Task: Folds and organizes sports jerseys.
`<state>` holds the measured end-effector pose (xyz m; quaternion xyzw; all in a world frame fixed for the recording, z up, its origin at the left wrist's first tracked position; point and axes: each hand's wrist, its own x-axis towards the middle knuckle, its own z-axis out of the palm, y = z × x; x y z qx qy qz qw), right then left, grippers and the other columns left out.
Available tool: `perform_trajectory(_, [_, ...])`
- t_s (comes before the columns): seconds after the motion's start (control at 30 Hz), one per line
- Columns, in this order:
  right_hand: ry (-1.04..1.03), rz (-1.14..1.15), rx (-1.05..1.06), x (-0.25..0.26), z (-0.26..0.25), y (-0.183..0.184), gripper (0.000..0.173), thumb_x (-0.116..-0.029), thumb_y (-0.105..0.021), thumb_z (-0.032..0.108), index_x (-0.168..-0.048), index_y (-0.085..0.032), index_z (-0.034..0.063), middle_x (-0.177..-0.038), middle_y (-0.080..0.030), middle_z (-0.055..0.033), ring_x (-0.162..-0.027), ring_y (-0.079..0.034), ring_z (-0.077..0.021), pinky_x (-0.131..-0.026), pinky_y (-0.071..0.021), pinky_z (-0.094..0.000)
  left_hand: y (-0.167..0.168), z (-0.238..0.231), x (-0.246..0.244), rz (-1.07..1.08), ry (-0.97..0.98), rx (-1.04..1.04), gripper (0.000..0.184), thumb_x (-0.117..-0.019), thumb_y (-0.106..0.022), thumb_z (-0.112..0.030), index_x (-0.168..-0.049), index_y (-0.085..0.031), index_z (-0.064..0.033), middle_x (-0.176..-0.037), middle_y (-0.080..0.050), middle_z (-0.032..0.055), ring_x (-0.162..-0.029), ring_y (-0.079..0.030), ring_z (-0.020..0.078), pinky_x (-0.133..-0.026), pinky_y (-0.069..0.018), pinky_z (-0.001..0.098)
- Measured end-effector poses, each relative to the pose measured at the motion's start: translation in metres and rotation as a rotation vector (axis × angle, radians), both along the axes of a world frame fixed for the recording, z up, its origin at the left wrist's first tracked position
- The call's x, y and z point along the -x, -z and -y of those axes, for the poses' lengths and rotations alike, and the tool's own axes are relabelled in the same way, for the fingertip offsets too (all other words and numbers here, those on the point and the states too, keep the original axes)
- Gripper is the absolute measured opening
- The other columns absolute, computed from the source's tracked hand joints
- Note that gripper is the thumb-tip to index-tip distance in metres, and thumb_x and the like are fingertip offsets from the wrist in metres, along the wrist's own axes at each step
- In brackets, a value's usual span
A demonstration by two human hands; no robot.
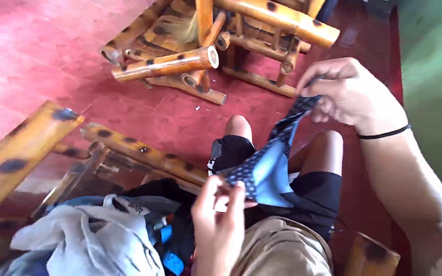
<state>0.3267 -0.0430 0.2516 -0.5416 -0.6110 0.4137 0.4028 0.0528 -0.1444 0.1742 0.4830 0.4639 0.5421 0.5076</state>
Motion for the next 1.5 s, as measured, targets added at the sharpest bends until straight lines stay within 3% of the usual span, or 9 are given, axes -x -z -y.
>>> perform_trajectory(0.2, [-0.234,0.031,0.365,0.12,-0.081,0.067,0.011,-0.1002,-0.057,0.007,-0.104,-0.063,-0.0022,-0.074,-0.071,-0.0096,-0.057,-0.07,-0.0151,-0.056,-0.061,-0.03,0.05,-0.01,0.045,0.172,-0.405,0.517,0.014,-0.1031,-0.042,0.0,-0.093,-0.051,-0.0019,-0.072,-0.065,0.0063,-0.057,-0.069,0.0206,-0.055,-0.0644,0.0417])
perform_trajectory(0.47, [-0.426,0.433,0.633,0.195,-0.128,0.142,0.041,-0.0951,-0.074,0.025,-0.116,-0.062,-0.0076,-0.098,-0.072,-0.018,-0.081,-0.074,-0.021,-0.079,-0.0619,-0.0373,0.122,-0.027,0.065,0.193,-0.427,0.987,0.024,-0.1063,-0.044,-0.013,-0.12,-0.05,0.0055,-0.092,-0.06,0.0188,-0.071,-0.068,0.0272,-0.064,-0.0609,0.0443])
perform_trajectory(0.53, [-0.461,0.638,0.539,0.203,-0.126,0.15,0.029,-0.0946,-0.071,0.02,-0.105,-0.066,-0.0064,-0.093,-0.073,-0.0165,-0.078,-0.074,-0.0211,-0.077,-0.061,-0.0403,0.126,-0.03,0.063,0.154,-0.435,1.022,0.023,-0.1068,-0.044,-0.014,-0.118,-0.051,0.0057,-0.09,-0.059,0.0178,-0.068,-0.067,0.0259,-0.061,-0.0605,0.0419])
perform_trajectory(0.7, [-0.517,0.938,0.389,0.211,-0.119,0.168,0.026,-0.0933,-0.067,0.012,-0.11,-0.063,-0.0067,-0.105,-0.067,-0.0225,-0.087,-0.071,-0.0333,-0.074,-0.058,-0.052,0.121,-0.034,0.066,0.09,-0.44,1.097,0.022,-0.106,-0.046,-0.017,-0.117,-0.051,0.0022,-0.087,-0.061,0.0165,-0.063,-0.066,0.0246,-0.054,-0.0581,0.04])
perform_trajectory(0.83, [-0.591,1.178,0.336,0.213,-0.114,0.183,0.029,-0.0912,-0.07,0.012,-0.112,-0.067,-0.0077,-0.122,-0.064,-0.0284,-0.115,-0.061,-0.0465,-0.084,-0.0503,-0.0662,0.12,-0.034,0.066,-0.018,-0.275,1.209,0.038,-0.1083,-0.042,-0.024,-0.138,-0.046,-0.001,-0.113,-0.063,0.0237,-0.089,-0.068,0.0329,-0.071,-0.0569,0.0487])
perform_trajectory(0.97, [-0.677,1.375,0.426,0.208,-0.12,0.188,0.048,-0.0953,-0.068,0.04,-0.107,-0.069,-0.0069,-0.118,-0.065,-0.0269,-0.115,-0.061,-0.0441,-0.087,-0.0477,-0.0661,0.121,-0.038,0.071,-0.092,-0.161,1.239,0.04,-0.1085,-0.042,-0.027,-0.138,-0.047,-0.0014,-0.112,-0.067,0.023,-0.092,-0.069,0.0315,-0.076,-0.0566,0.047])
perform_trajectory(1.23, [-0.794,1.35,0.482,0.199,-0.13,0.172,0.054,-0.0892,-0.074,0.049,-0.103,-0.071,-0.0034,-0.119,-0.067,-0.0235,-0.116,-0.062,-0.0399,-0.09,-0.0492,-0.0638,0.121,-0.043,0.068,0.373,-0.489,1.156,0.032,-0.0974,-0.054,-0.004,-0.129,-0.049,0.0026,-0.118,-0.057,0.0208,-0.1,-0.063,0.0281,-0.084,-0.057,0.0393])
perform_trajectory(1.43, [-0.739,1.304,0.522,0.185,-0.134,0.165,0.059,-0.0856,-0.074,0.053,-0.101,-0.071,-0.0036,-0.117,-0.067,-0.0235,-0.115,-0.062,-0.0399,-0.089,-0.0483,-0.0643,0.111,-0.044,0.05,0.488,-0.432,1.229,0.056,-0.0985,-0.063,-0.024,-0.147,-0.041,-0.0072,-0.142,-0.051,0.0198,-0.12,-0.059,0.0323,-0.094,-0.0546,0.0452])
perform_trajectory(1.5, [-0.73,1.288,0.547,0.18,-0.138,0.168,0.057,-0.0846,-0.074,0.053,-0.098,-0.071,-0.0025,-0.113,-0.067,-0.0228,-0.112,-0.063,-0.0393,-0.086,-0.0482,-0.0644,0.115,-0.046,0.045,0.5,-0.398,1.2,0.044,-0.0985,-0.062,-0.019,-0.138,-0.048,-0.0046,-0.128,-0.059,0.017,-0.111,-0.063,0.0269,-0.09,-0.0562,0.0415])
